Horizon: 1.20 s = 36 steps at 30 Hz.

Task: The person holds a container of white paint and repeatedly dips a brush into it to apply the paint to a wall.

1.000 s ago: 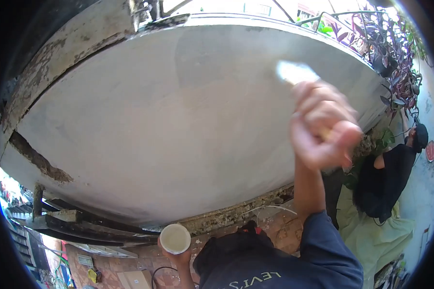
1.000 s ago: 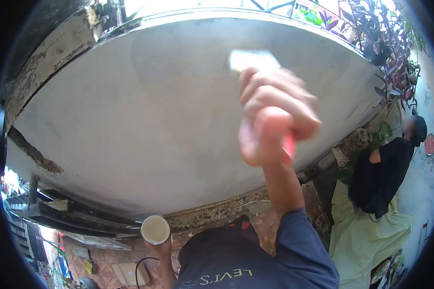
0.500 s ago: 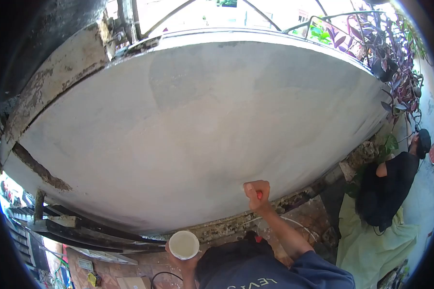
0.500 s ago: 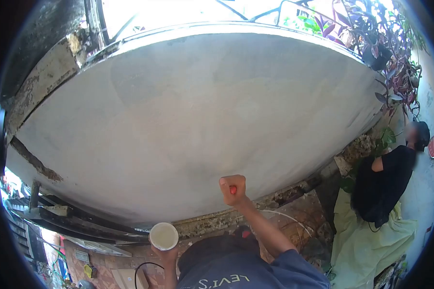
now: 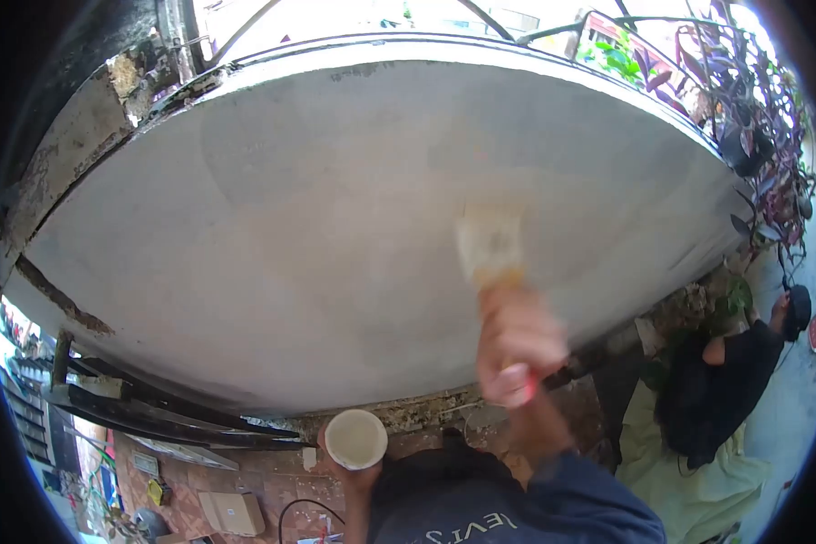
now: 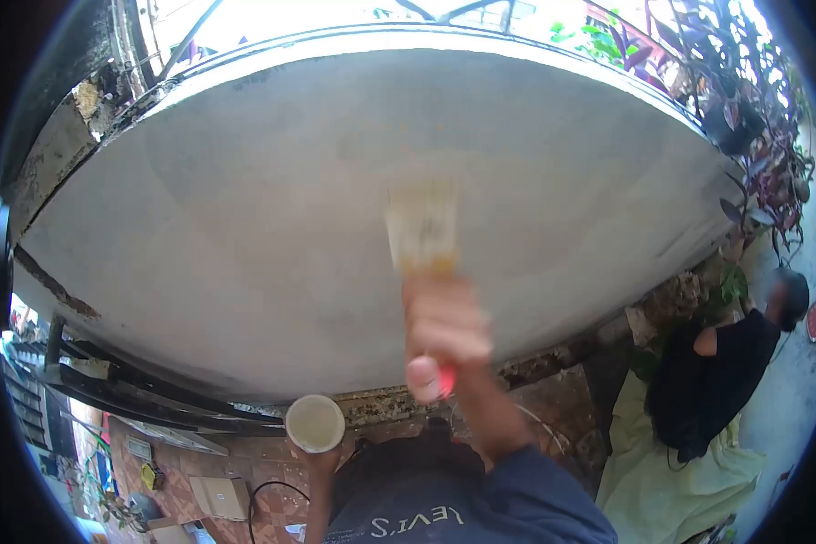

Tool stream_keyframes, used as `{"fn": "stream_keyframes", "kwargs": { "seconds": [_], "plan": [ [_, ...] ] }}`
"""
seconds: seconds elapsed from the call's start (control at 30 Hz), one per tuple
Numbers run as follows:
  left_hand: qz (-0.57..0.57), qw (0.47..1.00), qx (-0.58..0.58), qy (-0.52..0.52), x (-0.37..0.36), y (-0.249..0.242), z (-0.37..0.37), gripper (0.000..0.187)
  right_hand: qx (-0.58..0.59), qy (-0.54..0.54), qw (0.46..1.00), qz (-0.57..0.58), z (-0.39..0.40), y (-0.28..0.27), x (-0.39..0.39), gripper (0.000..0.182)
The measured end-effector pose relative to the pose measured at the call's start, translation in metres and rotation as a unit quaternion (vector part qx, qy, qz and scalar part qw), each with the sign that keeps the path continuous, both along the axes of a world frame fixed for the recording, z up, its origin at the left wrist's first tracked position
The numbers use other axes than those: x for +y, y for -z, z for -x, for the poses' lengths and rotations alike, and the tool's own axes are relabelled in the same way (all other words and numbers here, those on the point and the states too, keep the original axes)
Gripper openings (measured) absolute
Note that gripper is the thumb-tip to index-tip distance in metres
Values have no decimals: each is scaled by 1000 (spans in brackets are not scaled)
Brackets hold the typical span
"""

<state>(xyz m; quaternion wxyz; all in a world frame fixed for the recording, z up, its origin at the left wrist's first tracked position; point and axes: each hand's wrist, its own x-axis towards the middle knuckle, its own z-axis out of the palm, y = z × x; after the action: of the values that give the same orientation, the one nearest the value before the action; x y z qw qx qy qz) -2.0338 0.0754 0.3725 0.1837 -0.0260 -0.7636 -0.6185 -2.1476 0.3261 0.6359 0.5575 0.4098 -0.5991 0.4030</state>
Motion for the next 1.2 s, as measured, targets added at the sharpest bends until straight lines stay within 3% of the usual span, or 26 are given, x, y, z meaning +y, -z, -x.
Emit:
{"fn": "stream_keyframes", "kwargs": {
  "seconds": [0.03, 0.13, 0.17, 0.2, 0.27, 0.43, 0.47, 0.5, 0.6, 0.67, 0.73, 0.83, 0.87, 0.93, 0.97, 1.07, 1.13, 1.2],
  "plan": [
    [-14, 1000, -1, 3, 7, 2, -1, 100, -2, -29, 999, 28, 1, 34, -6, 45],
    [26, 998, -47, -13, 17, 14, -22, 102, -200, -66, 977, 34, -17, 121, 8, 29],
    [13, 999, -38, -33, 26, 7, -20, 93, -195, -66, 978, 34, -20, 140, 13, 29],
    [8, 999, -30, -42, 31, 2, -18, 88, -259, -61, 963, 49, -22, 141, 15, 29],
    [-13, 998, -22, -63, 40, -4, -13, 83, -258, -37, 962, 83, -15, 141, 22, 31],
    [-22, 998, -52, -19, 40, -1, -3, 82, -89, -32, 987, 134, -6, -47, 45, 56],
    [48, 999, 1, -24, 40, -1, 1, 82, -69, -18, 990, 120, -9, -70, 47, 57],
    [115, 991, 56, -29, 42, -2, 5, 82, -34, -7, 996, 88, -20, -87, 48, 59],
    [100, 995, 20, 2, 50, -10, 2, 94, 168, -21, 984, 62, -27, -121, 52, 63],
    [121, 992, 20, 6, 56, -10, 0, 99, 178, -33, 983, 19, -26, -125, 66, 65],
    [146, 989, 35, -5, 69, -15, -1, 100, 87, -30, 996, -1, -15, -91, 72, 61],
    [16, 999, 31, -22, 89, -25, -4, 78, -37, -49, 996, -64, -14, 1, 79, 47],
    [47, 998, 39, -21, 90, -16, -6, 78, -50, -55, 997, 11, -16, 38, 68, 42],
    [79, 995, 48, -26, 95, -13, -9, 78, -236, -35, 969, 66, -28, 114, 63, 36],
    [71, 997, 32, -18, 99, -18, -11, 78, -374, -28, 924, 70, -35, 146, 65, 35],
    [76, 997, 19, 1, 104, -18, -10, 79, -392, 23, 919, 36, -37, 170, 79, 33],
    [87, 996, 2, 14, 108, -16, -17, 81, -100, 50, 991, 68, -14, 96, 93, 32],
    [71, 997, -26, -4, 118, -15, -16, 82, -57, -21, 991, 120, -24, 0, 113, 45]
  ]
}}
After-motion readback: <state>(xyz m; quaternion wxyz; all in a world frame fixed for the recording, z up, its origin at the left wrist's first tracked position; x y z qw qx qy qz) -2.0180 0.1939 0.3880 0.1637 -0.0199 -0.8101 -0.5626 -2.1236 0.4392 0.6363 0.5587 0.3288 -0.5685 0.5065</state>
